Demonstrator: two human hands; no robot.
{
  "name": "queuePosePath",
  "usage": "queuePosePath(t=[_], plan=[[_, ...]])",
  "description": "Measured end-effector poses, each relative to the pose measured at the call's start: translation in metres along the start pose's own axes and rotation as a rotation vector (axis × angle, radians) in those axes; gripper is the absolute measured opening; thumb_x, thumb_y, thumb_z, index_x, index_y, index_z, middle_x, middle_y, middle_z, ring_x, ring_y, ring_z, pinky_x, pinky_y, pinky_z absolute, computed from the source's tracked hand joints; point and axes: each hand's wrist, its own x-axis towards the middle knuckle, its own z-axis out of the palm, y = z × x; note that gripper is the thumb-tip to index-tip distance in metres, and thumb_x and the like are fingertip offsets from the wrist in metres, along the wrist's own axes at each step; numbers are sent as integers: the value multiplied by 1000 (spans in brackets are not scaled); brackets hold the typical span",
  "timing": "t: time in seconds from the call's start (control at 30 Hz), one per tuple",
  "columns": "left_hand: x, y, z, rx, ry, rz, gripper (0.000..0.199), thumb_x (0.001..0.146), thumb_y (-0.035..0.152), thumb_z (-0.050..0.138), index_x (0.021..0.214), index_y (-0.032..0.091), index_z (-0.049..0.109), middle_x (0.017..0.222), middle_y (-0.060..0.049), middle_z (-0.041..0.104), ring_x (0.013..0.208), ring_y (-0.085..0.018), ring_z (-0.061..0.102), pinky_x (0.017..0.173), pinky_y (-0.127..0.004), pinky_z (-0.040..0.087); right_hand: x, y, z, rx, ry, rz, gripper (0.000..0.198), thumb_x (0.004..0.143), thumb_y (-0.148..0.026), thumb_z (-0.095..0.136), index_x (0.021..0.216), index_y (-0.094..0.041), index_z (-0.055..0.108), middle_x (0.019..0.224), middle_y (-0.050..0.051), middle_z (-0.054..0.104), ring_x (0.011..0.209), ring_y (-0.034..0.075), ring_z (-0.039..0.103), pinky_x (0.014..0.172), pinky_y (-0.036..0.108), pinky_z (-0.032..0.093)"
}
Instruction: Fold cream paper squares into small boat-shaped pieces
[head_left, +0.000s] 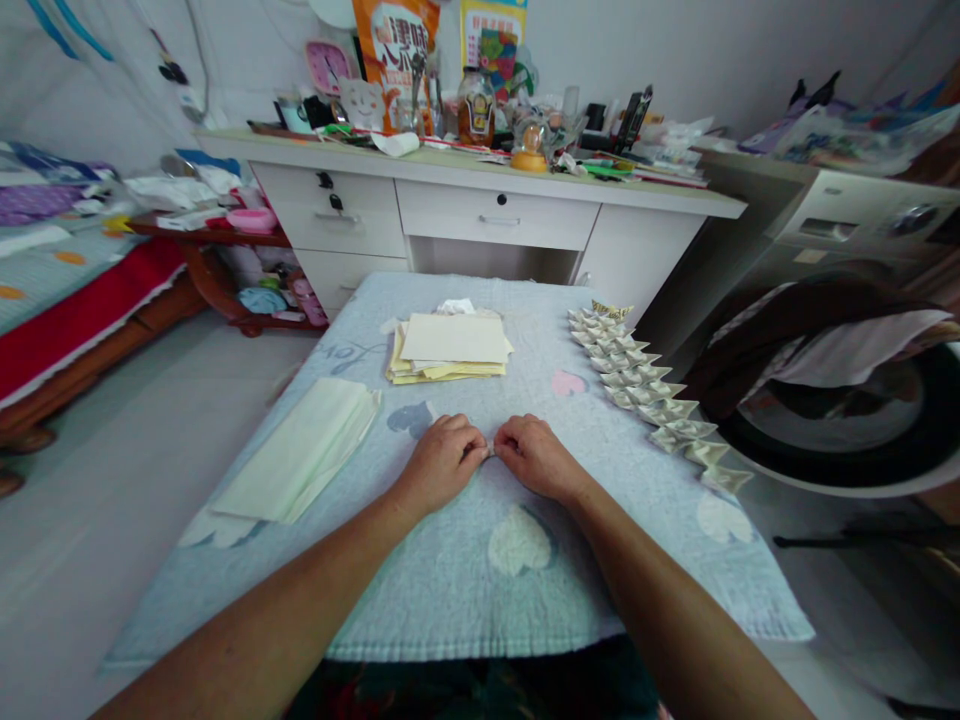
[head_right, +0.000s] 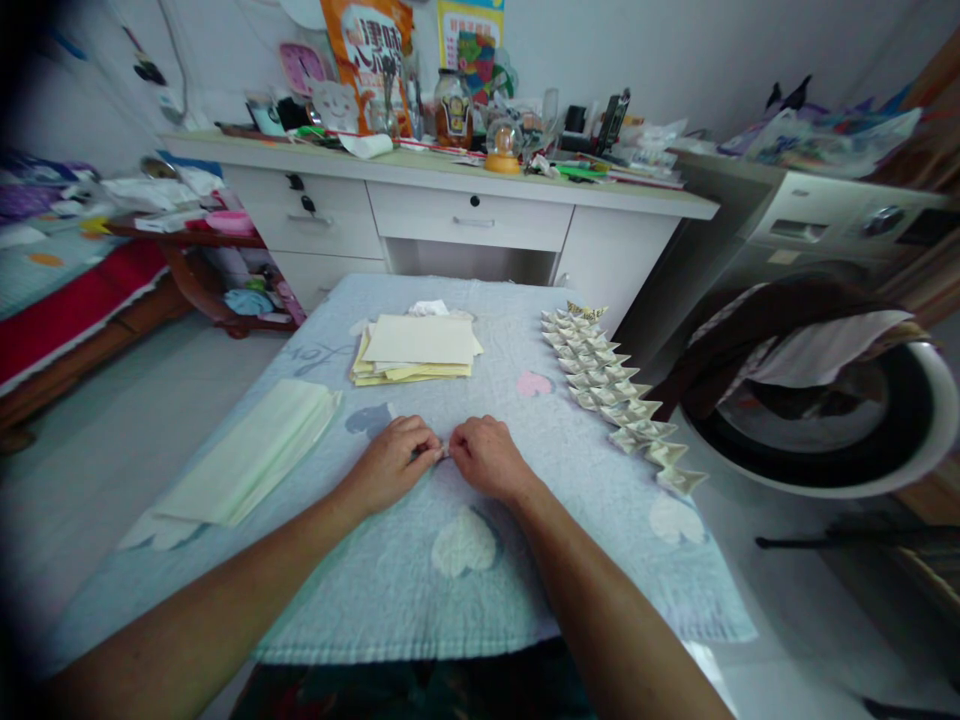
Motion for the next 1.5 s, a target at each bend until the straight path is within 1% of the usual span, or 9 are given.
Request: queuePosePath(t=[0.17, 0.27, 0.47, 0.7, 0.93, 1.1, 1.23, 1.37, 1.5], plan=[[-1, -3, 1, 9, -8, 29, 14, 85, 22, 57, 73, 19, 62, 77, -2, 57, 81, -17, 53, 75, -30, 40, -3, 2, 0, 43, 16, 17, 5, 79, -13, 60, 78, -17, 61, 75, 1, 62, 76, 15, 53, 73, 26, 34], [-1, -3, 0, 6, -9, 31, 13, 85, 23, 59, 74, 19, 63, 78, -2, 58, 82, -18, 53, 75, -30, 41, -5, 3, 0, 32, 20, 28, 4, 79, -14, 62, 77, -17, 61, 76, 1, 61, 77, 15, 52, 73, 26, 34], [-2, -2, -2, 10, -27, 25, 11, 83, 23, 62, 73, 19, 63, 77, -2, 58, 81, -18, 53, 75, -30, 41, -7, 2, 0, -15, -2, 38, 5, 81, -15, 64, 77, -18, 64, 78, 2, 62, 79, 15, 50, 73, 27, 32], [-1, -4, 0, 3, -13, 16, 12, 83, 23, 61, 72, 19, 64, 75, -1, 58, 79, -17, 54, 75, -30, 41, -5, -1, -4, -69, -44, 46, 7, 83, -16, 63, 77, -18, 64, 81, 2, 65, 83, 17, 50, 72, 29, 29], [1, -3, 1, 8, 7, 8, 14, 83, 25, 61, 70, 19, 64, 74, -1, 58, 78, -17, 54, 72, -29, 41, -4, 1, -6, -7, -43, 62, 7, 85, -20, 61, 79, -19, 66, 79, 2, 66, 80, 16, 51, 74, 30, 29], [2, -1, 1, 15, 8, -7, 16, 82, 25, 61, 68, 19, 62, 72, -1, 57, 77, -17, 54, 71, -29, 41, -3, 0, -7, 16, -35, 130, 8, 84, -23, 63, 78, -18, 64, 75, 1, 65, 78, 16, 52, 74, 29, 29], [2, -1, 0, 56, 24, -38, 16, 81, 27, 63, 67, 19, 61, 73, -1, 57, 76, -17, 54, 70, -29, 40, -1, -2, -4, 37, -9, 177, 8, 82, -24, 65, 88, -19, 63, 79, 1, 64, 80, 16, 52, 74, 29, 30], [1, -2, 0, 131, 77, -113, 16, 77, 35, 68, 74, 20, 64, 80, -2, 58, 83, -20, 55, 75, -32, 40, 0, -2, -1, 17, -22, 198, 6, 83, -24, 64, 86, -19, 65, 82, 1, 63, 84, 17, 52, 75, 30, 29], [1, -2, 1, 137, 29, -180, 15, 77, 37, 67, 81, 22, 68, 87, -3, 60, 91, -23, 55, 78, -35, 38, 1, -2, 1, 20, -23, 206, 5, 83, -24, 64, 85, -19, 65, 81, 2, 63, 84, 17, 52, 76, 31, 29]])
